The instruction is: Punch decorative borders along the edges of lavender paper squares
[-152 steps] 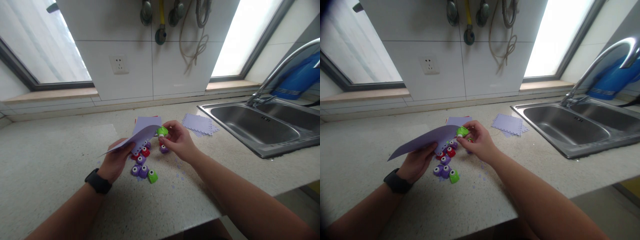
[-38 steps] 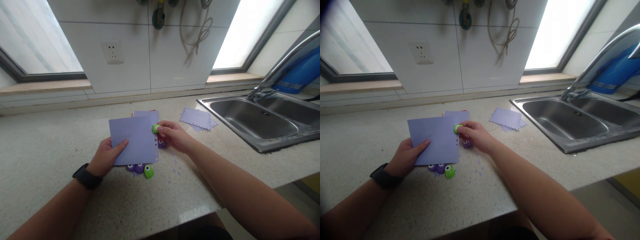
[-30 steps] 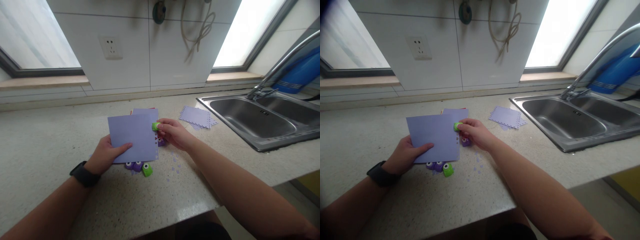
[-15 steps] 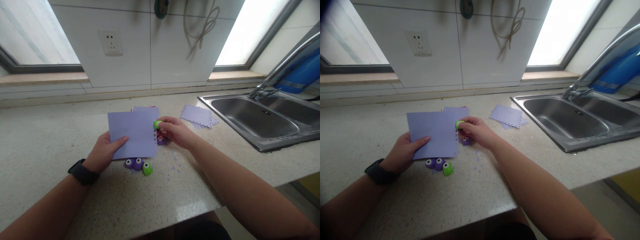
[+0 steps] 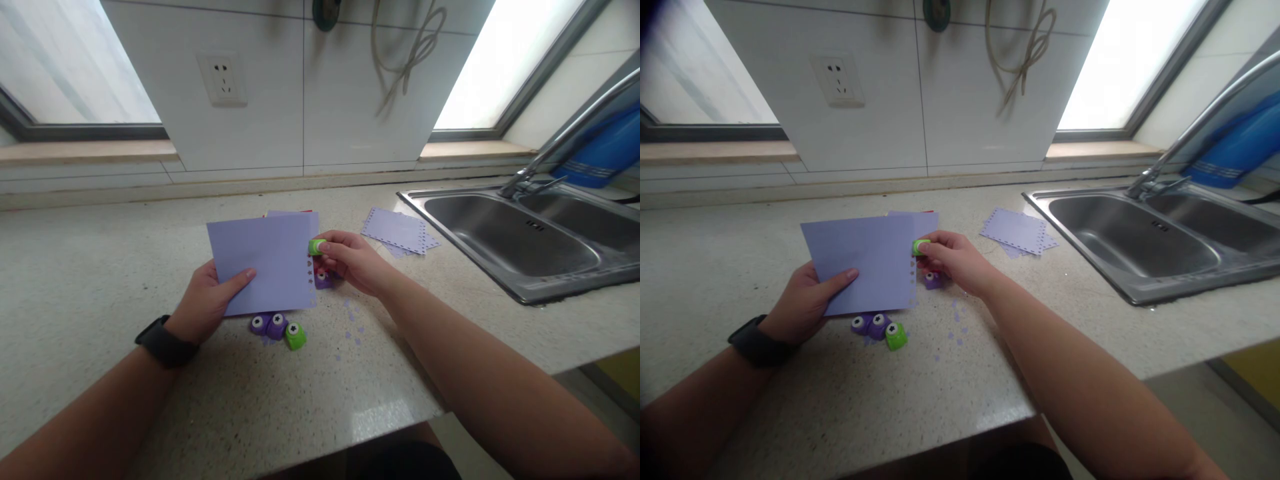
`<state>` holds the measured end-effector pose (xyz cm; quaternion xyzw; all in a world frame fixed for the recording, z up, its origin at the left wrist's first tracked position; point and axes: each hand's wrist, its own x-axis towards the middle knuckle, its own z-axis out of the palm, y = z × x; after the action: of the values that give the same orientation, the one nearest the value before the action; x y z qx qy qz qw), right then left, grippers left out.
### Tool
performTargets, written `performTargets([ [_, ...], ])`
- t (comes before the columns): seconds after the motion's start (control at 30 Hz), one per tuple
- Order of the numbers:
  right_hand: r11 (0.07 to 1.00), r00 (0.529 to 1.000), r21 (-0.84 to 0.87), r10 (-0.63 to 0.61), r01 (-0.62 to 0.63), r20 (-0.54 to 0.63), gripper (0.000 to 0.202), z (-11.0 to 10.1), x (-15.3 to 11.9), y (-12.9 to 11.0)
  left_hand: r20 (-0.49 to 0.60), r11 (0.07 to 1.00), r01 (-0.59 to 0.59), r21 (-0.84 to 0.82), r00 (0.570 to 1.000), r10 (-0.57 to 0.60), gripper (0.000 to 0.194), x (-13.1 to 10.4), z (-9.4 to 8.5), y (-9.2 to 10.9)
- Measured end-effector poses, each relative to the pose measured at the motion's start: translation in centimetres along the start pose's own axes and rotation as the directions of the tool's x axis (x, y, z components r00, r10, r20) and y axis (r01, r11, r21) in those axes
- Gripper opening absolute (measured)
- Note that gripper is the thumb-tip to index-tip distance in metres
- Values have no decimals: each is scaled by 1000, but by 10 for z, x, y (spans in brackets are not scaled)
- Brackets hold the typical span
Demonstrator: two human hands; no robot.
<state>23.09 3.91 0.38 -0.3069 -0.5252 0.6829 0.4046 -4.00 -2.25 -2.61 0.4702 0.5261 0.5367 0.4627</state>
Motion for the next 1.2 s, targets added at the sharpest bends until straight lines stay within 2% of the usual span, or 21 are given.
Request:
performTargets([
  [0.57, 999, 1000, -33, -12, 12, -12, 28, 0, 0, 1, -26, 999, -23, 39, 999, 24, 55, -2, 0, 0],
  [0.73, 999, 1000, -47, -19, 19, -15, 31, 0, 0, 3, -1, 997, -34, 71, 999, 34, 50, -2, -1, 0],
  [1.2, 998, 1000, -65, -22, 22, -3, 24, 2, 0, 2, -13, 994, -53, 99, 998, 55, 47, -4, 1, 3],
])
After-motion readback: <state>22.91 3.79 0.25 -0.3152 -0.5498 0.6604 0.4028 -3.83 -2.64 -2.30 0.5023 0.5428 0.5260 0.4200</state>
